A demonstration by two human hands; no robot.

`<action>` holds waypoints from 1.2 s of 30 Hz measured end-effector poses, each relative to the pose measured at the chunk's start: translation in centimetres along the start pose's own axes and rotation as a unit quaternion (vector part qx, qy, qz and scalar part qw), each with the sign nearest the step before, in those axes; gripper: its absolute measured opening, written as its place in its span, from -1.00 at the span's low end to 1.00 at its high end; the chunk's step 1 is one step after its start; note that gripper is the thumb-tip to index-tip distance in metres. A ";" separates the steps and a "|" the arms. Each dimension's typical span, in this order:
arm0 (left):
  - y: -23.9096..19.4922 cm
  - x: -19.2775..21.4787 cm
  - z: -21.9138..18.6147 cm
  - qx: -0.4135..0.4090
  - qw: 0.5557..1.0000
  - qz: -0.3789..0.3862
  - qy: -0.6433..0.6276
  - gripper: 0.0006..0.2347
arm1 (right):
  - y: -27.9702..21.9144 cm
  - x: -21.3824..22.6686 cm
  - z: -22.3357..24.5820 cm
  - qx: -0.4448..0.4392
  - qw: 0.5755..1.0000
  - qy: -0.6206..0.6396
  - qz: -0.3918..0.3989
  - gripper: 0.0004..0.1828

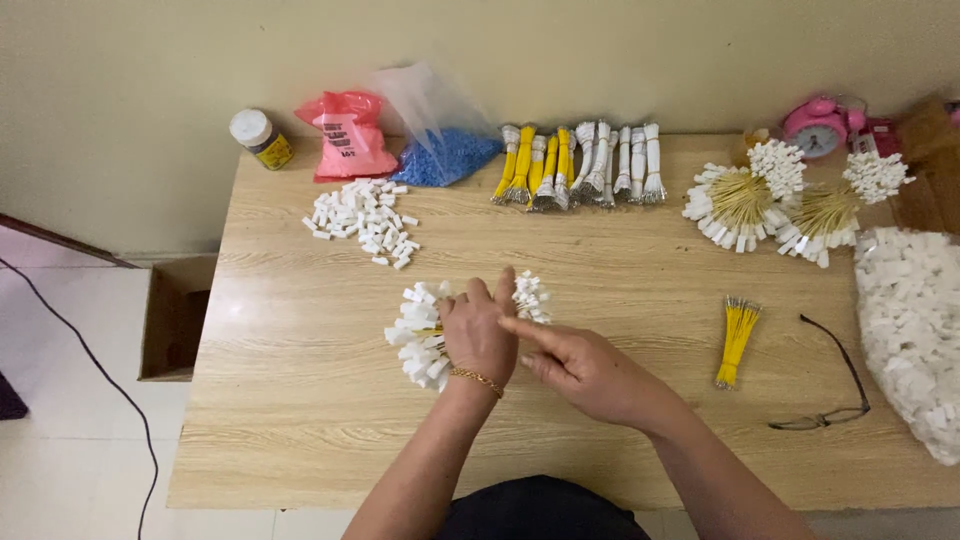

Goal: The person assembles cotton swabs by inserting white foam tips onto thin sticks. They gather the completed swabs into a bundle and secure them with a rubber band. The person then picks up a pre-bundled set of swabs and adjusts the rubber band holding them together.

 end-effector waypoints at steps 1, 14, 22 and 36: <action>0.2 -0.7 0.3 0.006 1.000 0.013 -0.025 -0.68 | -0.1 0.0 -0.2 -0.013 1.000 -0.015 -0.002 -0.46; 1.4 -4.3 1.8 0.179 0.809 0.237 -0.506 -0.61 | -0.2 1.0 -5.8 -0.024 0.956 0.035 -0.290 -0.38; 0.8 -0.7 -2.6 0.071 0.836 0.291 -0.460 -0.60 | 2.3 3.4 -6.7 0.141 0.927 0.119 -0.325 -0.17; -1.9 -0.8 -3.9 -0.241 0.879 0.358 -0.201 -0.36 | 1.3 4.3 -11.6 0.081 0.883 0.114 -0.449 -0.81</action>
Point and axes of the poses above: each hand's wrist, its own y-axis towards the middle knuckle, its own x-axis out of the back of the hand, z = x × y, the point moved 5 cm from there along y, towards the middle knuckle, and after that the axes turned 11 degrees about z, right-handed, at the moved point
